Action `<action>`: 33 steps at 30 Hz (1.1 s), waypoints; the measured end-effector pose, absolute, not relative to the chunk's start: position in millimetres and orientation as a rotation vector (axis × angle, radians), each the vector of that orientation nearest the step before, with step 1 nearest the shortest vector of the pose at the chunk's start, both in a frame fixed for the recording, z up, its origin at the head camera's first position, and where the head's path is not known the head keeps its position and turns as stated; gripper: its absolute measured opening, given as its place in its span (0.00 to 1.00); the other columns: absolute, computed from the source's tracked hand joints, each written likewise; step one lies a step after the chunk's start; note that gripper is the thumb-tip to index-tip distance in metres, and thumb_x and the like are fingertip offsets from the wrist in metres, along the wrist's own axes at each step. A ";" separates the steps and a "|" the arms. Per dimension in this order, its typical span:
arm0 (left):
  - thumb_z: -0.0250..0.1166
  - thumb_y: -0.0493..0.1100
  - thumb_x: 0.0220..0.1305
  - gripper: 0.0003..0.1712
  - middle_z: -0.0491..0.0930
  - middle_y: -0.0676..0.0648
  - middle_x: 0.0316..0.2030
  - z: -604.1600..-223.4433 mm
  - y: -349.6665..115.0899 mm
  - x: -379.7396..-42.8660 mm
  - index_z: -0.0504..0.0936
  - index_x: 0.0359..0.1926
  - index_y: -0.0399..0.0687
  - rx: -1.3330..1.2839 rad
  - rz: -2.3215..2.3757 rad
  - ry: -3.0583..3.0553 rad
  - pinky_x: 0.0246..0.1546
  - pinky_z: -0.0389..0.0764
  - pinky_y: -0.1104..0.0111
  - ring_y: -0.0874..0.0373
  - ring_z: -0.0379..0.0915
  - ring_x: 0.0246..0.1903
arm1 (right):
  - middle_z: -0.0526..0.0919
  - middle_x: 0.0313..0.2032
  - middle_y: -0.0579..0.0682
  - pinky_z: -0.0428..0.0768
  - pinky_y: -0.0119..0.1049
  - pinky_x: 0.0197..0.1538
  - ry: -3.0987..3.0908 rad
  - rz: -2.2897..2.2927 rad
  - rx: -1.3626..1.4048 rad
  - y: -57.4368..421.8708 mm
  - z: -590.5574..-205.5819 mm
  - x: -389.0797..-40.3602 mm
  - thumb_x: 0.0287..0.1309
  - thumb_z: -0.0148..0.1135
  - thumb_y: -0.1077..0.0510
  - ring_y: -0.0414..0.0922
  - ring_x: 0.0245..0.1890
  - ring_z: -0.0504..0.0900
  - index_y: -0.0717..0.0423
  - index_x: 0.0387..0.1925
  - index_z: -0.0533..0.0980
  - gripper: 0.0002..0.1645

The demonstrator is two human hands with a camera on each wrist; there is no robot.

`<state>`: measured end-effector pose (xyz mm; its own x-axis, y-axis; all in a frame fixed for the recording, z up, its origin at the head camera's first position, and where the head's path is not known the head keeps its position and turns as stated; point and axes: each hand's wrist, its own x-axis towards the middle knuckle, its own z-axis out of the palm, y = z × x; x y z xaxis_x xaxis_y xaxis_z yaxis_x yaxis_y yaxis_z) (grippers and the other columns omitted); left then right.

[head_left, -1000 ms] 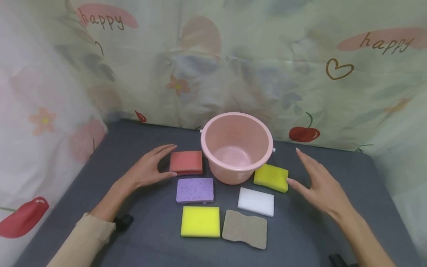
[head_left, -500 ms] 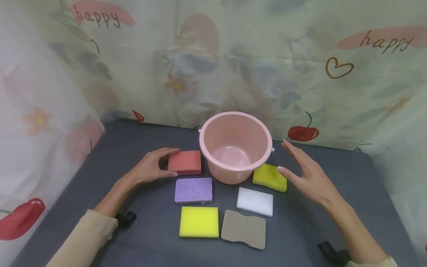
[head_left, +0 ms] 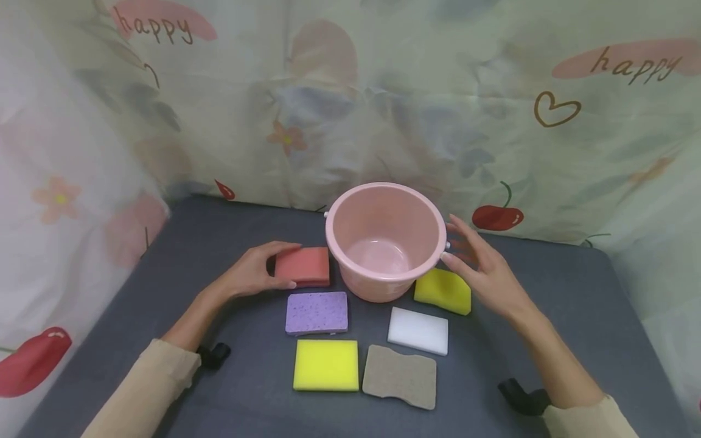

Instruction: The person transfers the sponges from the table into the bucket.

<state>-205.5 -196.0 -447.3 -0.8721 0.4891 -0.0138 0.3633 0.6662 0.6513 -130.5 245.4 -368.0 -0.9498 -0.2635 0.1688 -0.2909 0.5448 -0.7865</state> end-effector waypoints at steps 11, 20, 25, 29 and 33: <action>0.79 0.55 0.48 0.47 0.72 0.47 0.64 -444.4 -183.5 -211.5 0.71 0.70 0.56 0.734 0.980 2.662 0.59 0.72 0.48 0.49 0.67 0.60 | 0.62 0.73 0.47 0.73 0.30 0.61 -2.646 1.534 0.493 236.7 -377.3 -140.2 0.68 0.61 0.55 0.54 0.66 0.70 0.38 0.77 0.55 0.41; 0.76 0.60 0.52 0.43 0.77 0.48 0.58 -442.5 -184.6 -209.3 0.74 0.68 0.56 0.728 1.013 2.676 0.51 0.74 0.54 0.53 0.72 0.50 | 0.62 0.72 0.49 0.73 0.47 0.61 -2.647 1.702 0.363 230.4 -380.1 -139.7 0.67 0.62 0.52 0.56 0.67 0.69 0.32 0.76 0.54 0.43; 0.73 0.62 0.55 0.42 0.76 0.47 0.59 -440.5 -188.3 -208.8 0.73 0.68 0.56 0.714 1.021 2.702 0.51 0.74 0.55 0.52 0.72 0.50 | 0.61 0.73 0.46 0.71 0.44 0.63 -2.606 1.728 0.365 230.7 -382.8 -139.9 0.67 0.63 0.52 0.53 0.69 0.67 0.33 0.76 0.56 0.41; 0.73 0.63 0.55 0.41 0.77 0.47 0.59 -435.3 -193.8 -210.3 0.74 0.67 0.56 0.709 1.018 2.749 0.51 0.74 0.55 0.52 0.72 0.51 | 0.62 0.73 0.45 0.71 0.37 0.63 -2.583 1.736 0.369 231.2 -384.3 -140.0 0.67 0.63 0.54 0.50 0.70 0.65 0.36 0.76 0.58 0.40; 0.73 0.62 0.54 0.39 0.78 0.47 0.57 -423.3 -201.0 -211.7 0.77 0.65 0.56 0.685 1.046 2.811 0.51 0.73 0.54 0.51 0.73 0.50 | 0.63 0.72 0.47 0.71 0.37 0.63 -2.592 1.731 0.355 230.6 -383.7 -140.6 0.67 0.63 0.54 0.51 0.70 0.66 0.37 0.76 0.58 0.40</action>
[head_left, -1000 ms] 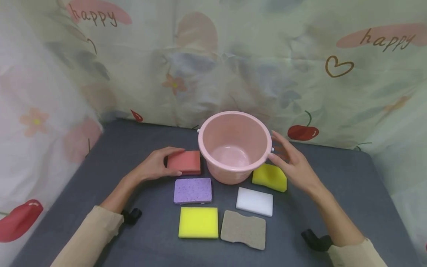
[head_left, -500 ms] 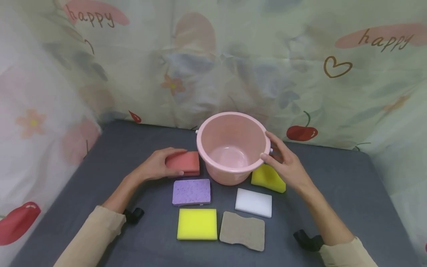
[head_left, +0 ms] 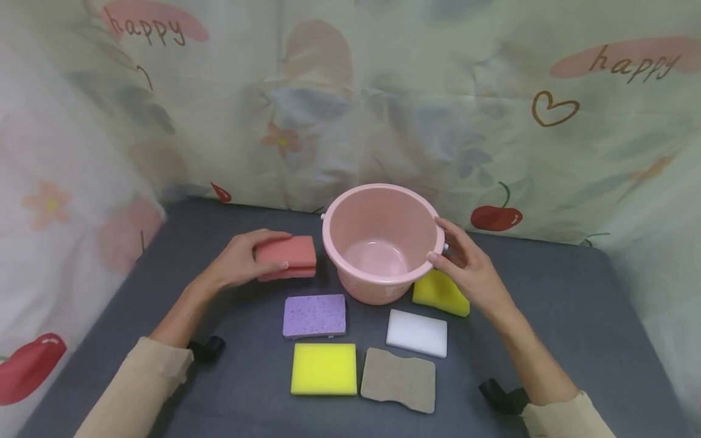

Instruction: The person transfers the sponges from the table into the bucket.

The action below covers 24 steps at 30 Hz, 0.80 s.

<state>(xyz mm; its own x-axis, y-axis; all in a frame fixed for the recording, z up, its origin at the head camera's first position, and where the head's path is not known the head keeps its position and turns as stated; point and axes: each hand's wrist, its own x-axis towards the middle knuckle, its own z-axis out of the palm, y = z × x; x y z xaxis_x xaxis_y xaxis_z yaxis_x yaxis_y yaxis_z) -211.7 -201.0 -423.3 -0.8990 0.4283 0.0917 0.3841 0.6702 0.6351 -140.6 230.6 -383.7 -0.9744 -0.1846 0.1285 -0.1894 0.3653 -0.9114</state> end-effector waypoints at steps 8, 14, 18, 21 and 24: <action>0.72 0.57 0.58 0.34 0.78 0.46 0.57 -396.1 -209.9 -214.6 0.77 0.65 0.58 0.648 1.128 2.898 0.47 0.70 0.53 0.50 0.71 0.49 | 0.65 0.71 0.49 0.71 0.46 0.63 -2.626 1.708 0.309 230.6 -381.4 -141.0 0.65 0.65 0.51 0.53 0.69 0.67 0.37 0.76 0.58 0.42; 0.75 0.57 0.54 0.37 0.77 0.46 0.58 -380.5 -211.8 -218.3 0.77 0.65 0.59 0.560 1.164 2.935 0.44 0.70 0.54 0.50 0.70 0.48 | 0.67 0.70 0.50 0.72 0.49 0.62 -2.653 1.669 0.282 231.9 -378.9 -143.9 0.63 0.67 0.49 0.53 0.68 0.69 0.39 0.75 0.60 0.42; 0.76 0.56 0.54 0.35 0.78 0.48 0.58 -369.6 -213.3 -222.8 0.78 0.64 0.60 0.638 1.181 2.947 0.43 0.70 0.56 0.52 0.71 0.46 | 0.69 0.69 0.50 0.74 0.48 0.61 -2.683 1.698 0.267 232.6 -375.5 -146.7 0.62 0.68 0.48 0.52 0.67 0.70 0.39 0.74 0.61 0.42; 0.76 0.53 0.55 0.34 0.78 0.49 0.58 -357.7 -211.9 -224.4 0.78 0.64 0.60 0.727 1.213 2.955 0.41 0.70 0.57 0.54 0.71 0.44 | 0.68 0.69 0.51 0.74 0.48 0.60 -2.695 1.717 0.268 233.2 -374.0 -147.4 0.62 0.68 0.48 0.53 0.67 0.70 0.40 0.74 0.61 0.43; 0.77 0.51 0.53 0.36 0.77 0.49 0.59 -346.7 -206.8 -224.9 0.77 0.65 0.60 0.772 1.226 2.955 0.41 0.69 0.58 0.54 0.71 0.44 | 0.68 0.69 0.51 0.75 0.48 0.60 -2.697 1.720 0.265 234.1 -373.7 -147.6 0.62 0.68 0.48 0.53 0.66 0.70 0.41 0.74 0.61 0.43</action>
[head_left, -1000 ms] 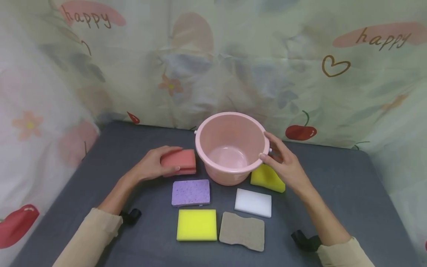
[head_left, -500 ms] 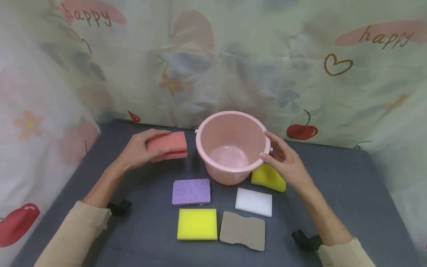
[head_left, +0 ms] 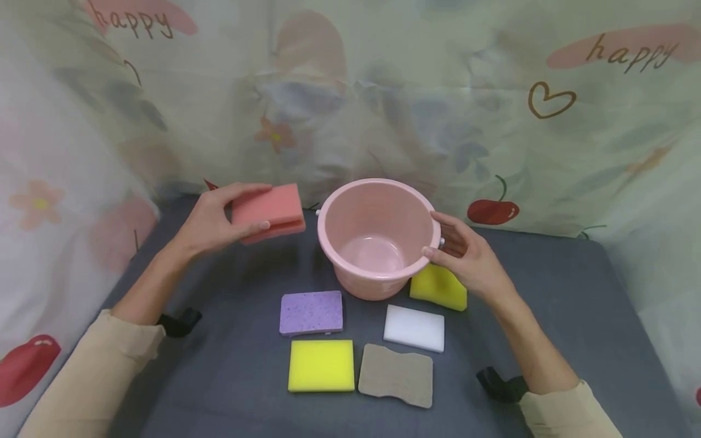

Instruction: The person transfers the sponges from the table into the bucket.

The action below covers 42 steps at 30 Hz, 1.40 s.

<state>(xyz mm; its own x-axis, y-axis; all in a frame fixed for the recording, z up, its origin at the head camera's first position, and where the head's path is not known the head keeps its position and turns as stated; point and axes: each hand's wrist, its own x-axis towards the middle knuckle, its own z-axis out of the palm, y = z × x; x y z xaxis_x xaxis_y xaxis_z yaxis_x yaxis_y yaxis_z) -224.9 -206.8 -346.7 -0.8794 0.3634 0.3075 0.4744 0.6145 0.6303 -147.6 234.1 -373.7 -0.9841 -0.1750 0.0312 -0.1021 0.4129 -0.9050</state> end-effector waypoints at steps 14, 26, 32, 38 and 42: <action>0.79 0.50 0.50 0.39 0.77 0.54 0.58 -313.7 -178.1 -227.3 0.77 0.65 0.58 -0.946 -1.082 -2.588 0.45 0.72 0.63 0.59 0.72 0.48 | 0.68 0.69 0.51 0.76 0.47 0.59 2.592 -1.620 -0.234 234.4 -370.5 -148.7 0.61 0.69 0.49 0.53 0.65 0.72 0.41 0.75 0.61 0.44; 0.80 0.49 0.48 0.35 0.80 0.55 0.54 -302.8 -151.4 -234.4 0.81 0.60 0.59 -1.059 -1.142 -2.529 0.49 0.73 0.62 0.62 0.73 0.49 | 0.68 0.70 0.50 0.76 0.47 0.58 2.617 -1.610 -0.209 231.5 -369.1 -147.1 0.59 0.70 0.46 0.54 0.67 0.70 0.40 0.75 0.60 0.46; 0.79 0.49 0.49 0.36 0.79 0.57 0.54 -297.7 -133.4 -239.0 0.80 0.61 0.57 -1.129 -1.167 -2.502 0.51 0.74 0.63 0.63 0.73 0.50 | 0.67 0.70 0.49 0.75 0.47 0.60 2.599 -1.637 -0.211 231.0 -369.2 -146.5 0.61 0.69 0.51 0.53 0.68 0.69 0.40 0.75 0.60 0.44; 0.80 0.53 0.48 0.37 0.79 0.59 0.55 -295.7 -109.9 -242.1 0.80 0.62 0.58 -1.217 -1.224 -2.496 0.52 0.74 0.64 0.65 0.73 0.52 | 0.68 0.70 0.46 0.76 0.43 0.58 2.586 -1.640 -0.215 232.1 -368.1 -144.9 0.61 0.69 0.47 0.51 0.67 0.71 0.35 0.74 0.61 0.43; 0.80 0.56 0.47 0.37 0.79 0.61 0.54 -300.0 -98.0 -244.1 0.81 0.60 0.60 -1.229 -1.253 -2.527 0.53 0.74 0.64 0.66 0.73 0.53 | 0.67 0.70 0.45 0.76 0.43 0.58 2.586 -1.627 -0.210 231.6 -368.1 -143.9 0.61 0.69 0.46 0.51 0.68 0.69 0.33 0.74 0.60 0.43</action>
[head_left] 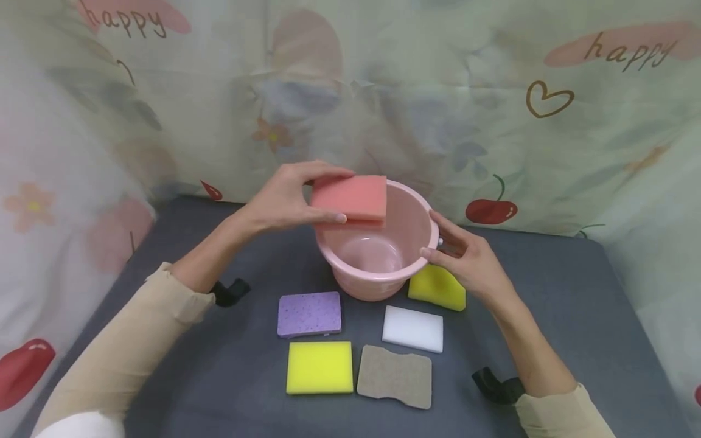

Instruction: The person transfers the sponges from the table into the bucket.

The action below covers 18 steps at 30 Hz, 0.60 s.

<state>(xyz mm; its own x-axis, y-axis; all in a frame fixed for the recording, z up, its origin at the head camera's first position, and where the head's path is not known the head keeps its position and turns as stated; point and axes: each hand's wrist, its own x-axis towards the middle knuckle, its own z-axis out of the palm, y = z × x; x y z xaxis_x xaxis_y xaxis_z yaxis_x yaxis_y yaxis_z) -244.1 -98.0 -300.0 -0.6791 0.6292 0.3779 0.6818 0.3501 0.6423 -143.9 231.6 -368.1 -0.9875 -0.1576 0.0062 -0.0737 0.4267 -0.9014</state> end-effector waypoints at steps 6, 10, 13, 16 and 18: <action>0.78 0.60 0.49 0.35 0.80 0.61 0.53 -307.7 -81.9 -249.8 0.82 0.60 0.60 -1.245 -1.209 -2.540 0.53 0.74 0.65 0.67 0.73 0.53 | 0.65 0.71 0.45 0.75 0.45 0.59 2.603 -1.614 -0.215 231.0 -368.8 -143.6 0.61 0.69 0.46 0.51 0.69 0.67 0.33 0.74 0.60 0.43; 0.78 0.59 0.48 0.36 0.80 0.59 0.53 -311.0 -72.1 -254.3 0.82 0.60 0.59 -1.247 -1.198 -2.556 0.51 0.74 0.66 0.66 0.73 0.50 | 0.65 0.71 0.45 0.75 0.47 0.59 2.612 -1.599 -0.203 231.1 -368.9 -144.0 0.60 0.69 0.44 0.51 0.70 0.66 0.32 0.74 0.59 0.44; 0.79 0.58 0.47 0.36 0.81 0.58 0.51 -314.3 -66.2 -257.6 0.82 0.59 0.58 -1.248 -1.201 -2.579 0.48 0.75 0.66 0.64 0.74 0.47 | 0.65 0.72 0.45 0.74 0.48 0.60 2.613 -1.593 -0.194 231.4 -368.9 -144.3 0.60 0.69 0.44 0.52 0.70 0.65 0.32 0.74 0.59 0.44; 0.80 0.58 0.46 0.37 0.81 0.57 0.49 -317.4 -61.3 -258.4 0.82 0.59 0.58 -1.246 -1.183 -2.611 0.48 0.75 0.67 0.64 0.74 0.46 | 0.65 0.71 0.46 0.74 0.48 0.60 2.615 -1.590 -0.194 231.7 -368.7 -144.2 0.60 0.69 0.44 0.51 0.70 0.65 0.32 0.74 0.59 0.44; 0.80 0.60 0.45 0.38 0.81 0.57 0.49 -318.8 -57.2 -257.6 0.82 0.60 0.59 -1.241 -1.145 -2.636 0.47 0.75 0.67 0.63 0.74 0.45 | 0.65 0.71 0.46 0.74 0.49 0.60 2.618 -1.588 -0.199 232.1 -368.4 -143.7 0.60 0.69 0.44 0.51 0.70 0.65 0.32 0.74 0.59 0.44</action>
<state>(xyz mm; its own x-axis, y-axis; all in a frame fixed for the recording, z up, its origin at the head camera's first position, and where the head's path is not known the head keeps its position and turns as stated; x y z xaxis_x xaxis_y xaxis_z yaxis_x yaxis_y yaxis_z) -257.6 -57.2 -318.8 -0.6855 0.6637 0.2992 0.6718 0.4183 0.6113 -143.7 232.1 -368.4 -0.9889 -0.1485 0.0041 -0.0722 0.4567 -0.8867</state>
